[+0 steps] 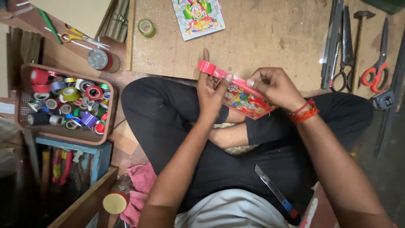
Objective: The person sits on the floor and wraps red patterned decorative tape around the edges of small printed religious image cards. They press the tape along each side, cut it with a utility knife, smooth it down, and set finished cards aside with a stack of completed ones.
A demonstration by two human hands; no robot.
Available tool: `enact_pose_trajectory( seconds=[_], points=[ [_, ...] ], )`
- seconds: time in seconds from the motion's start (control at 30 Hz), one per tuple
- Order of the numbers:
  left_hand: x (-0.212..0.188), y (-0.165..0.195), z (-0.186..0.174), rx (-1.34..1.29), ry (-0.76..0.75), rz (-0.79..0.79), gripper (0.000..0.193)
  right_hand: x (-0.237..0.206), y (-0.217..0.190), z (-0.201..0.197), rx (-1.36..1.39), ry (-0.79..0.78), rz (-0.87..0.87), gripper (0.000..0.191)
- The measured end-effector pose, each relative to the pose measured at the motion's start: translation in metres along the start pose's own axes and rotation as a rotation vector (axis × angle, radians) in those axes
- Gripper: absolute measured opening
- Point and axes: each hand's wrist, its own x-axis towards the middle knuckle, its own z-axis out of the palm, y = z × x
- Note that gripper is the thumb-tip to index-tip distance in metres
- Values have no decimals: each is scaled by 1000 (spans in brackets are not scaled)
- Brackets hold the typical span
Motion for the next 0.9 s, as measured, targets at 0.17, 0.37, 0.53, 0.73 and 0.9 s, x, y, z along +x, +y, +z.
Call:
enact_pose_trajectory(
  seconds=[0.17,0.37,0.53,0.73,0.9],
  points=[
    [-3,-6,13,53,143,53,85,-9,9,8,-32,83,-103,21],
    [-1,-14,23,101,158,93,78,-41,-14,36,-637,459,-340,33],
    [1,-21,39,198,225,131,75,-40,-13,79,-820,521,-453,62],
    [1,-30,49,189,215,119,73,-83,19,43,-816,536,-251,61],
    [-4,-38,47,127,195,97,73,-109,36,24,-827,549,-220,62]
  ],
)
